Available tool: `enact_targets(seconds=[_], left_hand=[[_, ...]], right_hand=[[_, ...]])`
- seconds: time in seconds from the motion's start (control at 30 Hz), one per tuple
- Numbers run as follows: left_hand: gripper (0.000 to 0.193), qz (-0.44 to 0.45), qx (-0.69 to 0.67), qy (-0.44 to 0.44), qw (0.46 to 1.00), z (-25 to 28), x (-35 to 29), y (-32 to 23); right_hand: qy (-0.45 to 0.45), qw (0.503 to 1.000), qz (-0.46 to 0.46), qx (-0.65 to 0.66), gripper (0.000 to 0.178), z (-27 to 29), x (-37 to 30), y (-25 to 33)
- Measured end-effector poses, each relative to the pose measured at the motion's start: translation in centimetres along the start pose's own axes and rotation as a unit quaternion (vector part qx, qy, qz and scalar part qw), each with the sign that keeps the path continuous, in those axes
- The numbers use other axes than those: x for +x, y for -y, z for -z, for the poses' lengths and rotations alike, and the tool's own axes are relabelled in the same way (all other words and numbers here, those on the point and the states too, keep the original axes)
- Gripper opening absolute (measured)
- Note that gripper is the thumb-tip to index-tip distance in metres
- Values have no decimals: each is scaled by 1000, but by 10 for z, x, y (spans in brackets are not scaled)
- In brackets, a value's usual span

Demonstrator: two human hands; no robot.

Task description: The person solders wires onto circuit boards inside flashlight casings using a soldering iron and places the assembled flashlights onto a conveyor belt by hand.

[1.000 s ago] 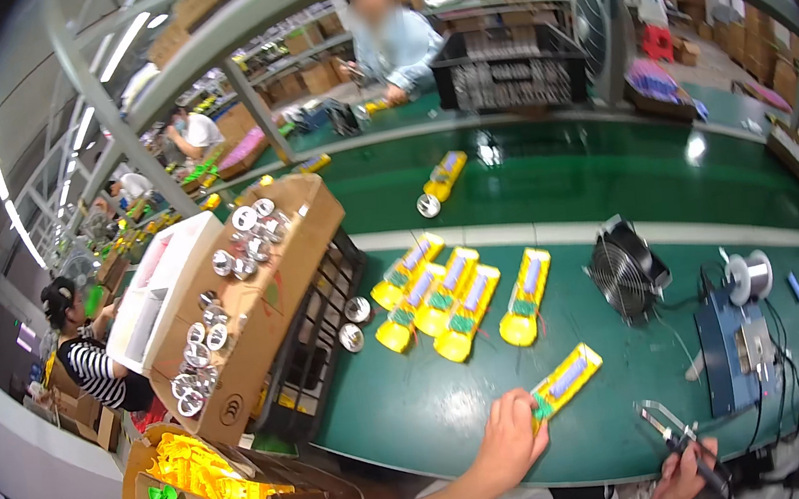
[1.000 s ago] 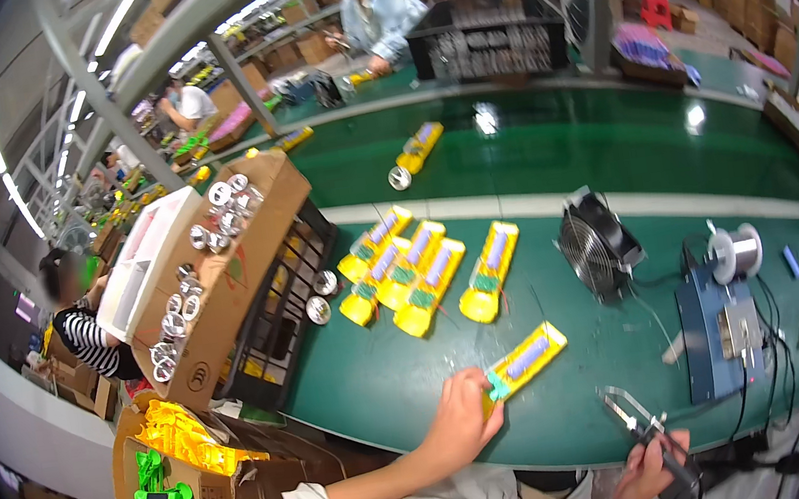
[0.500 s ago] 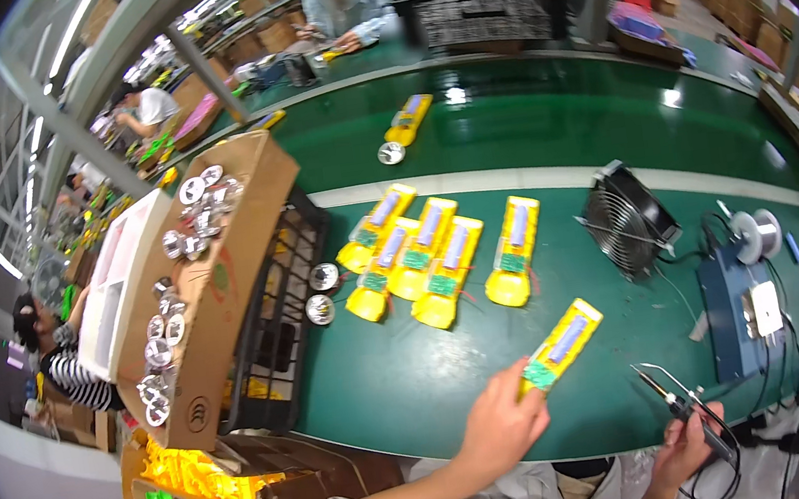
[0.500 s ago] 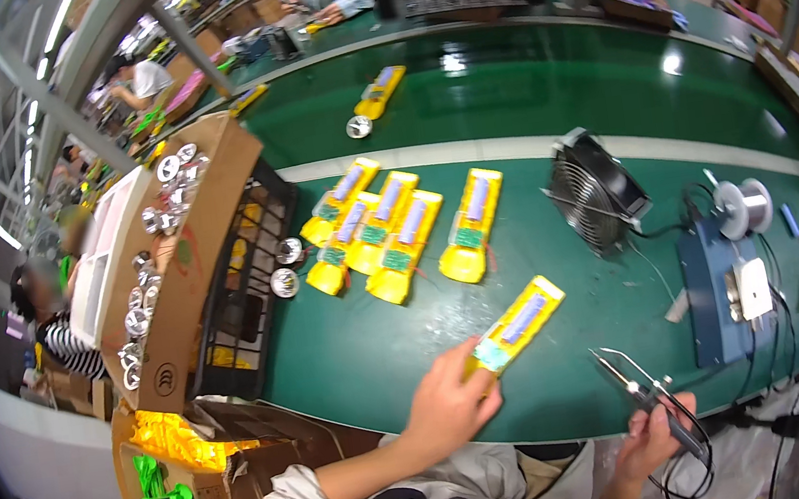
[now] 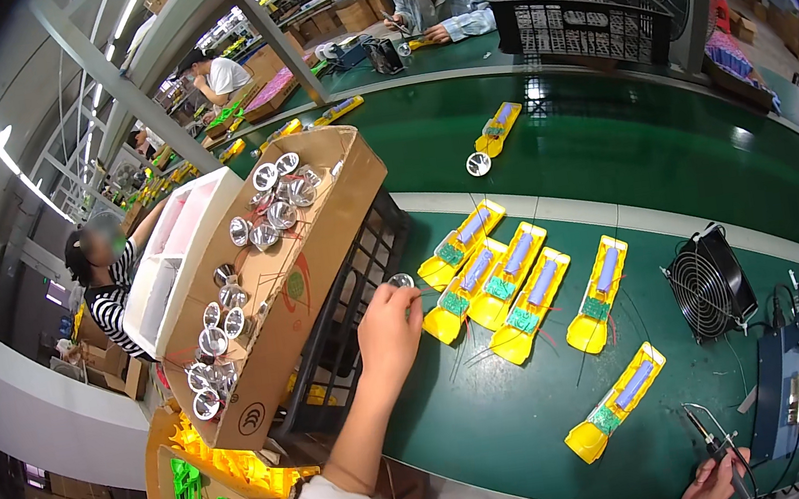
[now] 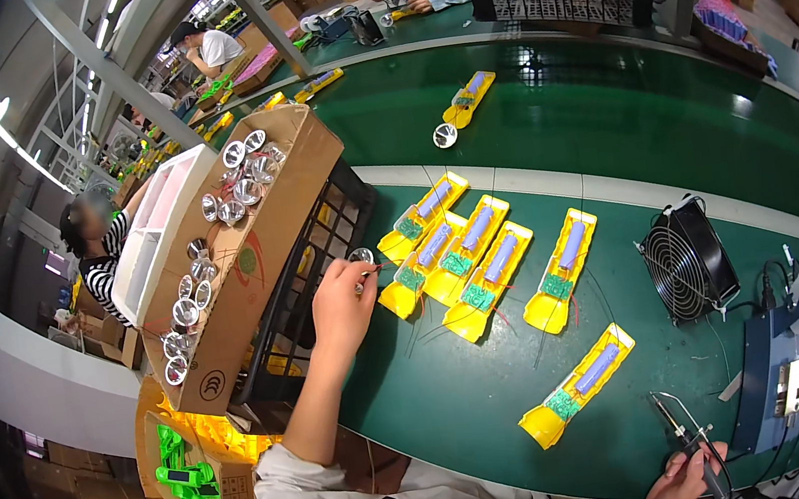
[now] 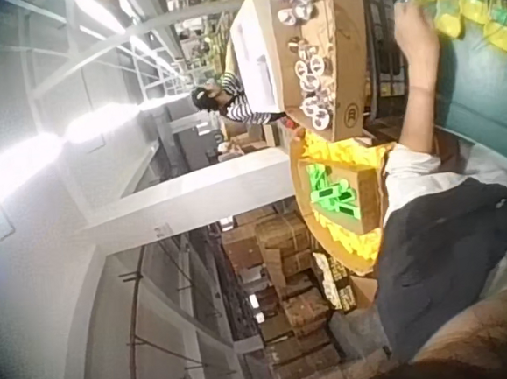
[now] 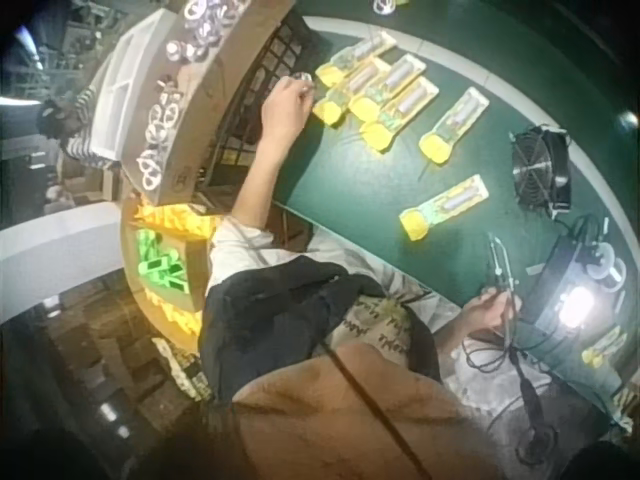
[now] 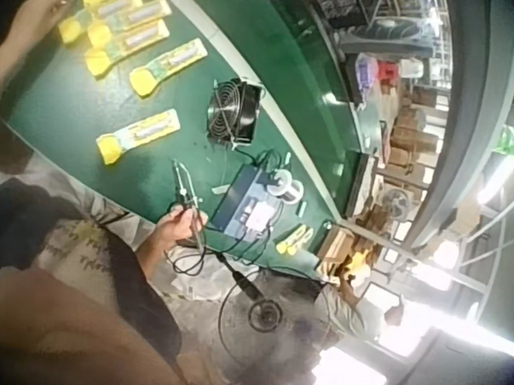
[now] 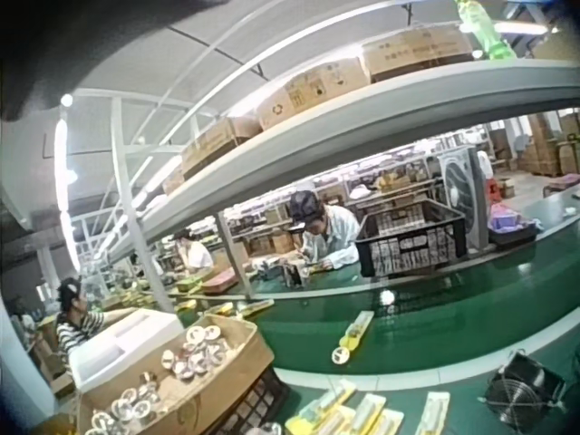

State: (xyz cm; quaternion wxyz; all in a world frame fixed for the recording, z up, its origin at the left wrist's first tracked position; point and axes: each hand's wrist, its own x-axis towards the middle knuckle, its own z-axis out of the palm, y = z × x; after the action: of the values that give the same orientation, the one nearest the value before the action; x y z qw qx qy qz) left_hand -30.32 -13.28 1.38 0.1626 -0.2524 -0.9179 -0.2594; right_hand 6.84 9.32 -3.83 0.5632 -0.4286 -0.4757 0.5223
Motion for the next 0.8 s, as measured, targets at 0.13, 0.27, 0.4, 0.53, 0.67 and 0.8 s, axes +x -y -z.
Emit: enact_targets(seconds=[0.13, 0.27, 0.4, 0.53, 0.67, 0.8], left_hand=[[11, -70, 117, 73, 988, -7, 24, 7], [10, -64, 41, 87, 993, -5, 39, 4], [10, -145, 65, 100, 982, -12, 49, 15], [18, -107, 57, 184, 975, -13, 44, 13], [24, -50, 54, 192, 979, -9, 34, 23], [21, -81, -62, 143, 984, 15, 18, 14]], right_hand=[[10, 1000, 17, -5, 11, 5, 4, -10], [11, 996, 32, -78, 14, 4, 6, -2], [32, 999, 13, -30, 17, 2, 9, -4], [26, 992, 56, -111, 19, 2, 10, -4], [49, 975, 133, -171, 16, 14, 12, -17], [5, 1000, -1, -12, 13, 17, 7, -16]])
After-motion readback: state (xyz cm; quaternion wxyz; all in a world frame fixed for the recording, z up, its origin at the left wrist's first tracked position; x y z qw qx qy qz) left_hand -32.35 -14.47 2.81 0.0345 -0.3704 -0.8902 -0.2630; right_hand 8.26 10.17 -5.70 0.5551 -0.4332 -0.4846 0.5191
